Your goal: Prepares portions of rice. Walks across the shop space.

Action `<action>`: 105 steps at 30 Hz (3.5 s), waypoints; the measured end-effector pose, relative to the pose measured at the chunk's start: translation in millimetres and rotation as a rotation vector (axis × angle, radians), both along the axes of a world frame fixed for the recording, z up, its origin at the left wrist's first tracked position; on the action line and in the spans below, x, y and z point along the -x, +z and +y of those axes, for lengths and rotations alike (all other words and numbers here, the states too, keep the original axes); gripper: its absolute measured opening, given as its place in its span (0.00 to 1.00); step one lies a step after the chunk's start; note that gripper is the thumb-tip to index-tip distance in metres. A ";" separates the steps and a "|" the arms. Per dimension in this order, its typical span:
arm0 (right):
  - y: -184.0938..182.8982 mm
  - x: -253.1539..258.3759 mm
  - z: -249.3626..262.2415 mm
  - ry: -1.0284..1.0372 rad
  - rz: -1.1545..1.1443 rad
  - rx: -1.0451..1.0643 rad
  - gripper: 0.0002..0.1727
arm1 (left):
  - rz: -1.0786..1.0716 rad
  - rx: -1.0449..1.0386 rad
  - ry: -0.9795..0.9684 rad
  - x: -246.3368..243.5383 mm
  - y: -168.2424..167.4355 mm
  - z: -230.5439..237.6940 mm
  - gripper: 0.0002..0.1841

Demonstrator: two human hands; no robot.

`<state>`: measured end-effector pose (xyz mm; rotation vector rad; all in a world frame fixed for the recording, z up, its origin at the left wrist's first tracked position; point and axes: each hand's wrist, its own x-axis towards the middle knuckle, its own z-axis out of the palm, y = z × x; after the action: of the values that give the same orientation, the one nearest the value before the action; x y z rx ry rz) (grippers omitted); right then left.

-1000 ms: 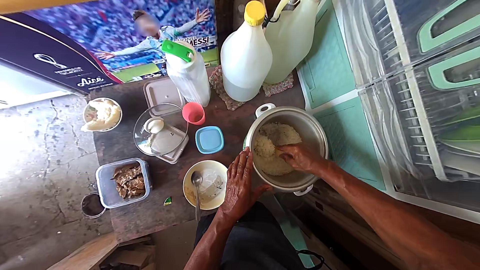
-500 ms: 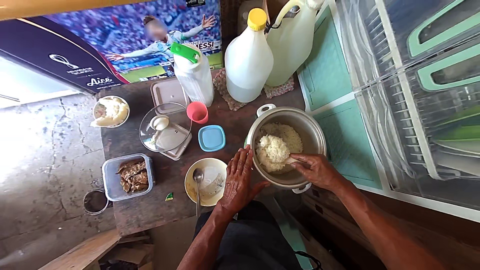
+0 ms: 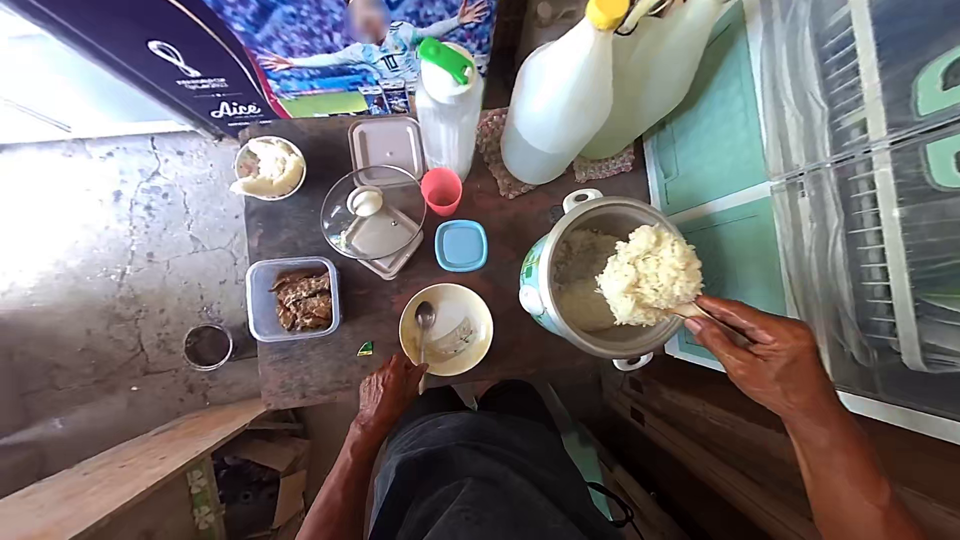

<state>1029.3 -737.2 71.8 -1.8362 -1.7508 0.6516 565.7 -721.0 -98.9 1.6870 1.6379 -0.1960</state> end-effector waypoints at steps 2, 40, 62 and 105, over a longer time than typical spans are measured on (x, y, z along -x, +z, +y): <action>11.8 21.7 -0.4 0.058 0.019 -0.037 0.19 | 0.051 0.160 -0.004 2.6 -4.0 -3.7 0.32; -6.2 128.0 -32.4 -0.079 0.311 0.054 0.19 | -0.374 -0.310 0.037 15.5 12.9 3.6 0.22; -48.5 -13.1 135.6 0.600 -0.722 0.682 0.18 | -0.404 -0.672 -0.222 -199.1 27.1 28.0 0.58; -54.8 147.2 -8.0 -0.060 0.252 0.350 0.16 | 0.012 0.199 0.019 16.1 -17.7 -9.0 0.32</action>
<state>882.1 -745.3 17.0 -1.9202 -1.4812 1.1702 549.6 -730.0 -116.6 1.5218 1.5871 -0.3495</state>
